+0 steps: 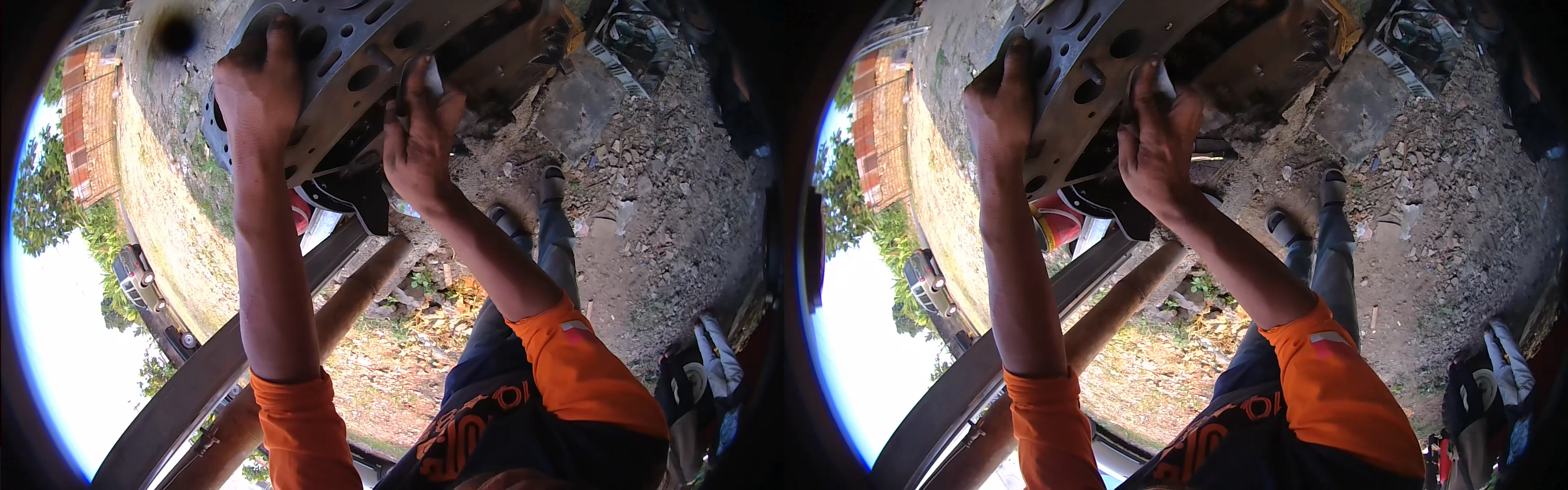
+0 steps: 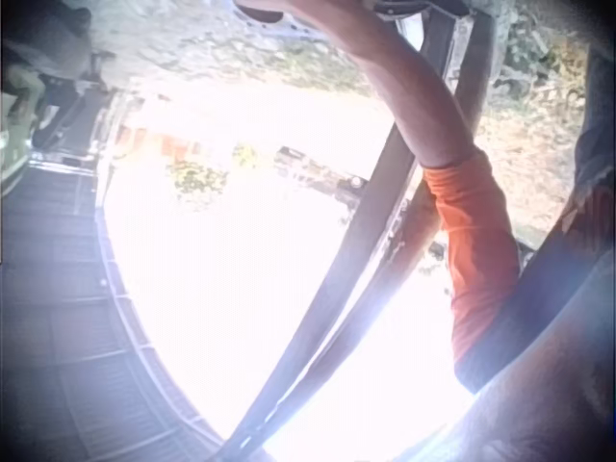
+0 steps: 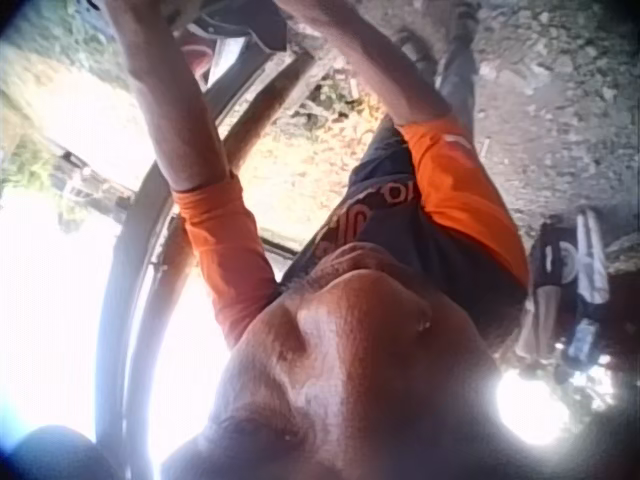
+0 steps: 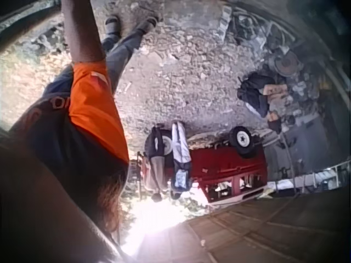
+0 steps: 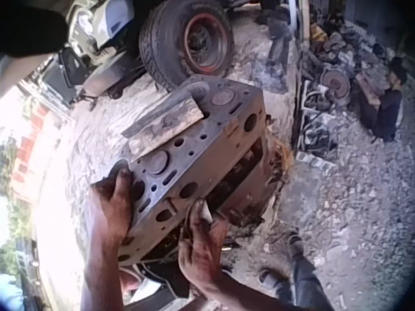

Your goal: The person sands the surface of a metal engine block with a piece of sandpaper by hand.

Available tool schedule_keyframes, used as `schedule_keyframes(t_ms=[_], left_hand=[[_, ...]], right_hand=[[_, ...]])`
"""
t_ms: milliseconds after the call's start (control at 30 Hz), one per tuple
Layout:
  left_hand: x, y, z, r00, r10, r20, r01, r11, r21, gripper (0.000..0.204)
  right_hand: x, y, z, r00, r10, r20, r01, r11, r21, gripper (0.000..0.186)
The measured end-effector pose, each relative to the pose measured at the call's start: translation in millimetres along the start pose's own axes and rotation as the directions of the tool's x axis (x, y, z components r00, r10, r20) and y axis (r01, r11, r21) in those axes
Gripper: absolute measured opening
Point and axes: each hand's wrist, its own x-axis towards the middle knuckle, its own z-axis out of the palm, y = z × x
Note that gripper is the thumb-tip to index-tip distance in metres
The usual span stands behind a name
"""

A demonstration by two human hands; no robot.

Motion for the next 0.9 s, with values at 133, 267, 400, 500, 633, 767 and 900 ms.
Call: schedule_keyframes(t_ms=[133, 267, 400, 500, 633, 767, 900], left_hand=[[-1.5, 6.8, 1.1, 0.999, -0.046, 0.013, 0.046, 0.999, 0.014, 0.047], [-8.5, 9.3, -4.0, 1.000, -0.004, -0.025, 0.006, 0.995, 0.098, 0.045], [-3.9, 4.4, 1.3, 1.000, 0.021, -0.021, -0.020, 1.000, 0.005, 0.043], [-6.6, 6.9, -1.0, 1.000, -0.004, -0.024, 0.005, 1.000, 0.015, 0.043], [-7.7, 21.3, -3.8, 0.998, -0.057, -0.041, 0.056, 0.998, -0.029, 0.042], [-11.0, 20.8, -4.3, 0.997, -0.062, -0.040, 0.062, 0.998, -0.019, 0.044], [-8.9, 25.0, -4.0, 0.996, -0.075, -0.051, 0.077, 0.996, 0.053, 0.045]], right_hand=[[-20.0, -17.6, -0.1, 0.988, -0.118, 0.096, 0.122, 0.992, -0.031, 0.085], [-8.7, -2.9, 3.6, 0.999, 0.026, 0.028, -0.026, 1.000, -0.014, 0.084], [-26.5, -13.4, 4.1, 0.967, -0.191, 0.168, 0.206, 0.976, -0.075, 0.090], [-17.3, -7.5, 6.6, 0.989, -0.104, 0.103, 0.109, 0.993, -0.040, 0.090], [-27.3, -9.4, 8.3, 0.970, -0.196, 0.143, 0.215, 0.968, -0.130, 0.083], [-22.3, -1.5, 7.0, 0.949, -0.276, 0.150, 0.297, 0.945, -0.137, 0.083], [-23.0, 3.6, 0.8, 0.952, -0.240, 0.191, 0.269, 0.952, -0.148, 0.093]])
